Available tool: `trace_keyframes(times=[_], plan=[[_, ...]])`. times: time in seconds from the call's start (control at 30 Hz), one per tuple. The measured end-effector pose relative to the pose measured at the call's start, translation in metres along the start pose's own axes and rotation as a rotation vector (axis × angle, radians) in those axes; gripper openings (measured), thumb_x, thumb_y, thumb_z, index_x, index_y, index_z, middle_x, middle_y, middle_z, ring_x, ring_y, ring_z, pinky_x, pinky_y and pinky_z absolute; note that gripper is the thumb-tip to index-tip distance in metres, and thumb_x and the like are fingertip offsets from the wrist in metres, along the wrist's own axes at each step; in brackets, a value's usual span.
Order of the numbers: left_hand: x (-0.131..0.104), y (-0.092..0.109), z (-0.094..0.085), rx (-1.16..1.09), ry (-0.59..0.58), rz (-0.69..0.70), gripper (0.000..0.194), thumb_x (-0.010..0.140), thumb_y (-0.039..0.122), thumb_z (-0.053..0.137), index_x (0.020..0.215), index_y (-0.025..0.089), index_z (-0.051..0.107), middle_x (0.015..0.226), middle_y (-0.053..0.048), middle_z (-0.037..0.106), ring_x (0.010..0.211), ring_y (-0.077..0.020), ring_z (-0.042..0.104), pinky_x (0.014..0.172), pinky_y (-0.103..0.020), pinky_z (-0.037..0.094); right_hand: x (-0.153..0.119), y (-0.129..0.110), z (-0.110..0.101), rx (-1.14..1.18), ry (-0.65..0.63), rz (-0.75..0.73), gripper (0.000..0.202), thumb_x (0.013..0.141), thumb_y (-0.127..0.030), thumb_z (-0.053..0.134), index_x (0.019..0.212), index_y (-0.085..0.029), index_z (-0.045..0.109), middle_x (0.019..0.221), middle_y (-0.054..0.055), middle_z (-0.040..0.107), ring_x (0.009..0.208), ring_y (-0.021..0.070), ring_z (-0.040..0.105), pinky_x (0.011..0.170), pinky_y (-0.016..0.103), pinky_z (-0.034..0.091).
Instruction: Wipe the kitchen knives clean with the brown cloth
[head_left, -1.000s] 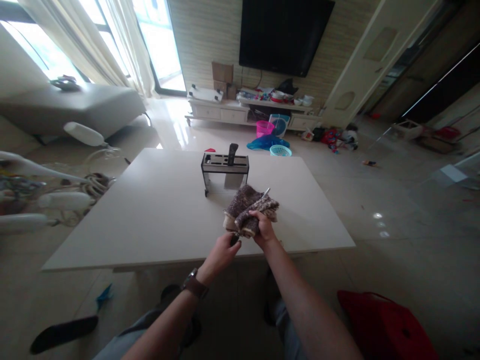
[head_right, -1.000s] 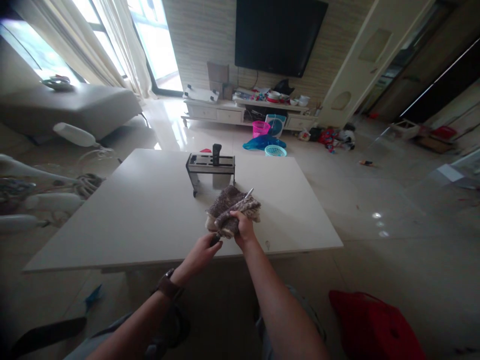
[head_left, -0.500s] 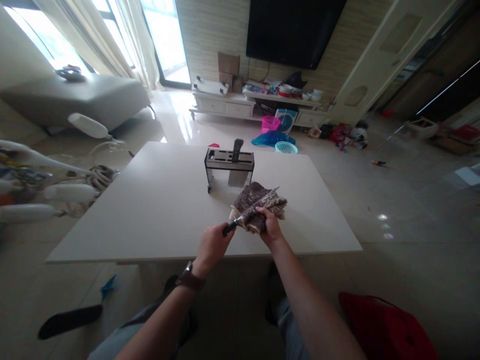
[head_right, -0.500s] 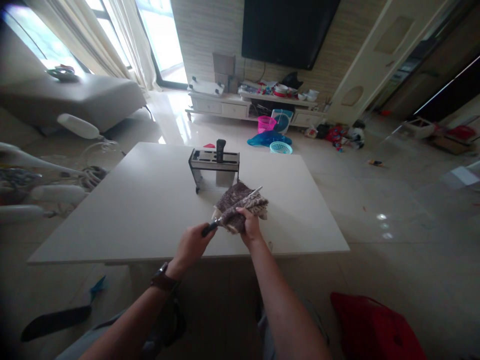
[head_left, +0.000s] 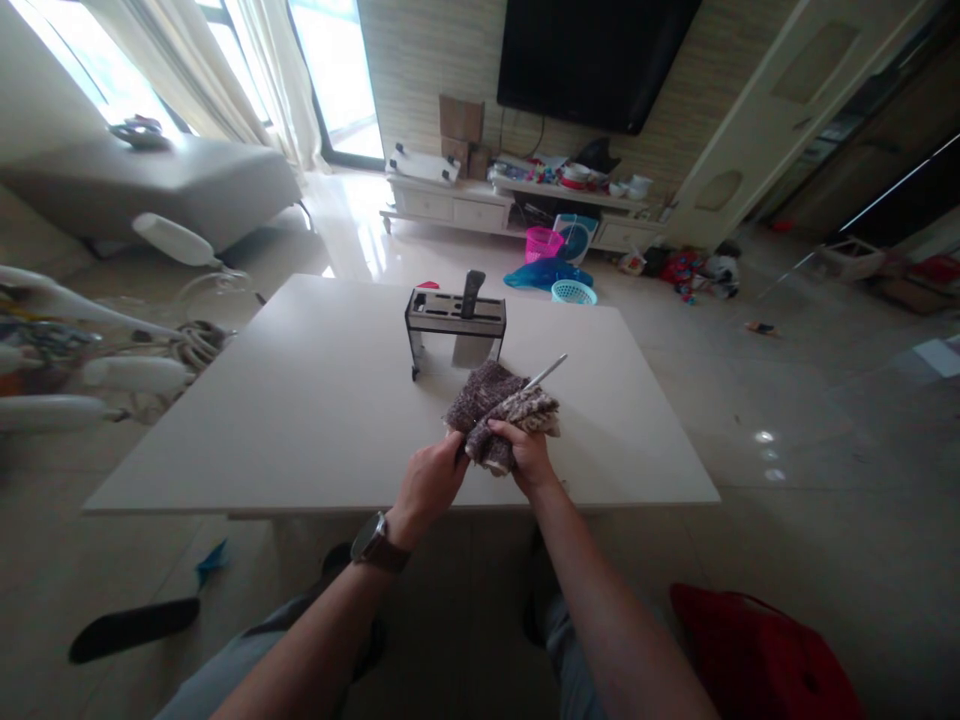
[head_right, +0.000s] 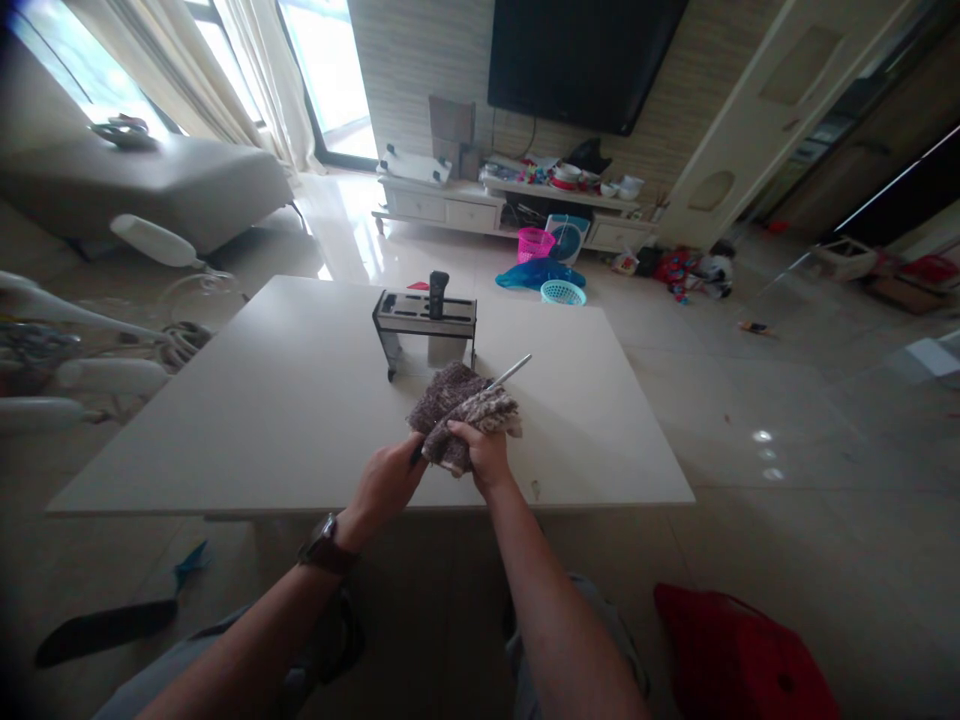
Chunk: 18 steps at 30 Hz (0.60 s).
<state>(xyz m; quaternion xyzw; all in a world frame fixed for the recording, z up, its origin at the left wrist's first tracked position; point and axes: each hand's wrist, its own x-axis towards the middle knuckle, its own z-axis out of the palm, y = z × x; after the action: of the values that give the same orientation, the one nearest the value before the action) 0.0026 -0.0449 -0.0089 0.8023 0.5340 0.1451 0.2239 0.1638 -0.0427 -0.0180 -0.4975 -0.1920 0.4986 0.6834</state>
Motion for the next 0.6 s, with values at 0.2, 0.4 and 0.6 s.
trace_keyframes(times=[0.2, 0.4, 0.6], plan=[[-0.001, -0.005, -0.004, 0.019, 0.095, -0.028, 0.021, 0.101, 0.035, 0.054, 0.094, 0.023, 0.069, 0.087, -0.008, 0.076, 0.076, -0.0224, 0.068, 0.065, -0.031, 0.029, 0.007, -0.012, -0.005, 0.118, 0.048, -0.035, 0.027, 0.062, -0.017, 0.085, 0.086, -0.019, 0.071, 0.090, -0.001, 0.079, 0.088, 0.0186, 0.073, 0.085, 0.031, 0.061], [0.000, -0.010, 0.000, -0.030, 0.099, -0.016, 0.018, 0.098, 0.028, 0.057, 0.113, 0.023, 0.066, 0.094, -0.010, 0.077, 0.084, -0.0246, 0.071, 0.068, -0.031, 0.035, -0.002, -0.006, 0.002, 0.127, -0.103, 0.146, 0.029, 0.061, -0.017, 0.086, 0.087, -0.019, 0.072, 0.092, 0.002, 0.080, 0.089, 0.0226, 0.075, 0.085, 0.035, 0.062], [-0.001, -0.010, 0.003, 0.032, 0.029, -0.011, 0.011, 0.098, 0.022, 0.055, 0.107, 0.021, 0.060, 0.093, -0.010, 0.076, 0.087, -0.0265, 0.072, 0.069, -0.031, 0.036, -0.006, 0.005, 0.005, 0.041, -0.129, 0.233, 0.033, 0.058, -0.020, 0.090, 0.087, -0.017, 0.074, 0.091, 0.004, 0.081, 0.088, 0.0245, 0.076, 0.083, 0.036, 0.062]])
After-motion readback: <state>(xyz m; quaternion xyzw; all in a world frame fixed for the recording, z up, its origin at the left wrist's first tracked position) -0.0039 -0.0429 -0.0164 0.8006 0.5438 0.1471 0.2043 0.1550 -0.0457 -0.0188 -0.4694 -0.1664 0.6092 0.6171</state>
